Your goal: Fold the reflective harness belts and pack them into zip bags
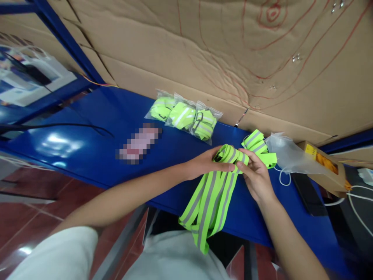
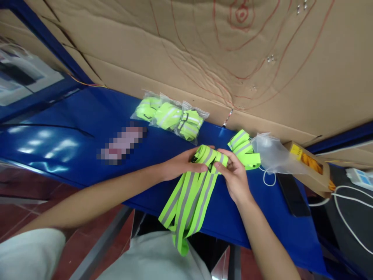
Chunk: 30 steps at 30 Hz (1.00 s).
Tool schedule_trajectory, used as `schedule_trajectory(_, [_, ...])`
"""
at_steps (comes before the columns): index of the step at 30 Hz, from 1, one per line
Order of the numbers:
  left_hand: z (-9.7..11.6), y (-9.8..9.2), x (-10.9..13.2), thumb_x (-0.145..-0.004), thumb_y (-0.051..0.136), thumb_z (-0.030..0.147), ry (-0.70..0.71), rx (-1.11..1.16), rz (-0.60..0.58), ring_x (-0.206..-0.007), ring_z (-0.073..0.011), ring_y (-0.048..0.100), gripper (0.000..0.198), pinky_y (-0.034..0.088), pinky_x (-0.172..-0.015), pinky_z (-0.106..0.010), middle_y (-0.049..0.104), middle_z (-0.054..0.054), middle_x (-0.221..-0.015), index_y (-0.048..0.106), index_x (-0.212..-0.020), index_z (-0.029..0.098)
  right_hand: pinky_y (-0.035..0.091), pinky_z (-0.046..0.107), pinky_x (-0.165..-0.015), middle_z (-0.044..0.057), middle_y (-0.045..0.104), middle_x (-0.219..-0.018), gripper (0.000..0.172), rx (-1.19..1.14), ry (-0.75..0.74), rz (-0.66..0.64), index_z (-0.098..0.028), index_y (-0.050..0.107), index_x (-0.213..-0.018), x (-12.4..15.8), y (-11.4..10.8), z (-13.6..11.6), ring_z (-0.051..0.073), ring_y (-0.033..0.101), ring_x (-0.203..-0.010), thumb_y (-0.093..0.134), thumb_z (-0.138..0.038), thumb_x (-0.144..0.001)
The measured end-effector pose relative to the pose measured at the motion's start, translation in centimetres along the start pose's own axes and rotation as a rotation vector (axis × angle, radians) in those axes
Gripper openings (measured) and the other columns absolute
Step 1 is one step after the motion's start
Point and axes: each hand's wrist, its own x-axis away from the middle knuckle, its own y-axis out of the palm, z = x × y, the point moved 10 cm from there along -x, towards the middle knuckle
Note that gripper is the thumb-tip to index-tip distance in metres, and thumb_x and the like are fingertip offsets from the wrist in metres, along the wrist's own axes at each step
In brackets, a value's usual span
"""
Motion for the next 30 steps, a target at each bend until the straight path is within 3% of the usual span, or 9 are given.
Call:
schedule_trajectory(2, [-0.9,0.6,-0.6,-0.065,0.097,0.039,-0.075,0.129,-0.021,-0.114,-0.0262,0.07,0.074,0.051,-0.102,-0.037,0.075,-0.011,-0.123,0.069,-0.131,0.02,0.053,0.028,-0.076,0.0,0.073,-0.098,0.048,0.052,-0.06,0.055,-0.029,0.073,-0.12,0.1,-0.6,-0.3,0.017,0.066,-0.087,0.09,-0.038,-0.076])
schedule_trajectory(5, [-2.8,0.4,-0.3,-0.061,0.099,0.034,-0.187,0.27,-0.011,-0.087,-0.0198,0.072,0.062,0.053,-0.086,-0.033,0.078,-0.008,-0.101,0.076,-0.117,0.017,0.054,0.028,-0.068,0.001,0.073,-0.095,0.044,0.193,-0.169,0.089,-0.028,0.072,-0.122,0.7,-0.5,-1.1,0.017,0.066,-0.082,0.086,-0.035,-0.081])
schedule_trajectory(9, [-5.5,0.7,0.8,-0.061,0.099,0.029,-0.331,0.391,-0.015,-0.08,-0.0209,0.073,0.051,0.055,-0.082,-0.034,0.079,-0.008,-0.093,0.079,-0.106,0.014,0.057,0.03,-0.06,0.003,0.074,-0.09,0.035,0.397,-0.346,0.15,-0.025,0.071,-0.12,2.3,0.4,-3.0,0.019,0.07,-0.076,0.081,-0.028,-0.086])
schedule_trajectory(12, [-6.5,2.1,1.3,-0.065,0.097,0.032,-0.371,0.489,-0.093,-0.084,-0.0211,0.074,0.045,0.056,-0.085,-0.034,0.08,-0.009,-0.098,0.079,-0.103,0.015,0.062,0.036,-0.08,0.006,0.076,-0.107,0.037,0.481,-0.582,0.221,-0.025,0.07,-0.119,3.5,0.6,-5.1,0.023,0.075,-0.098,0.08,-0.016,-0.084])
schedule_trajectory(16, [-5.5,3.7,1.6,-0.073,0.086,0.063,-0.296,0.572,-0.254,-0.093,-0.0238,0.075,0.06,0.056,-0.091,-0.036,0.08,-0.013,-0.105,0.078,-0.109,0.015,0.06,0.044,-0.097,0.008,0.074,-0.117,0.041,0.51,-0.797,0.145,-0.025,0.069,-0.114,4.0,1.1,-6.2,0.026,0.073,-0.113,0.078,-0.004,-0.08])
schedule_trajectory(20, [-5.4,2.5,1.6,-0.081,0.069,0.077,-0.333,0.534,-0.163,-0.091,-0.0245,0.075,0.071,0.056,-0.09,-0.037,0.08,-0.013,-0.1,0.076,-0.112,0.013,0.061,0.045,-0.097,0.007,0.073,-0.117,0.031,0.525,-0.678,-0.095,-0.026,0.068,-0.107,2.9,2.1,-5.1,0.027,0.07,-0.118,0.072,-0.003,-0.085])
schedule_trajectory(24, [-4.7,1.6,1.2,-0.08,0.083,0.055,-0.313,0.511,-0.094,-0.08,-0.02,0.073,0.052,0.055,-0.08,-0.031,0.08,-0.009,-0.096,0.077,-0.113,0.016,0.056,0.046,-0.107,0.009,0.07,-0.124,0.026,0.485,-0.481,-0.374,-0.027,0.069,-0.115,2.2,3.2,-4.3,0.029,0.064,-0.131,0.07,-0.015,-0.092])
schedule_trajectory(28, [-3.6,2.5,1.4,-0.08,0.087,0.036,-0.261,0.469,-0.206,-0.093,-0.0227,0.075,0.041,0.057,-0.088,-0.033,0.079,-0.013,-0.11,0.077,-0.114,0.015,0.049,0.044,-0.117,0.007,0.066,-0.139,0.04,0.451,-0.339,-0.248,-0.031,0.064,-0.136,0.9,0.6,-4.6,0.028,0.058,-0.138,0.069,-0.035,-0.096])
schedule_trajectory(30, [-3.6,2.9,1.8,-0.081,0.086,0.038,-0.27,0.44,-0.245,-0.096,-0.0242,0.076,0.042,0.058,-0.09,-0.035,0.079,-0.014,-0.112,0.077,-0.115,0.015,0.06,0.039,-0.099,0.007,0.069,-0.135,0.045,0.451,-0.164,-0.239,-0.031,0.063,-0.14,0.4,0.0,-2.8,0.025,0.071,-0.116,0.067,-0.044,-0.097])
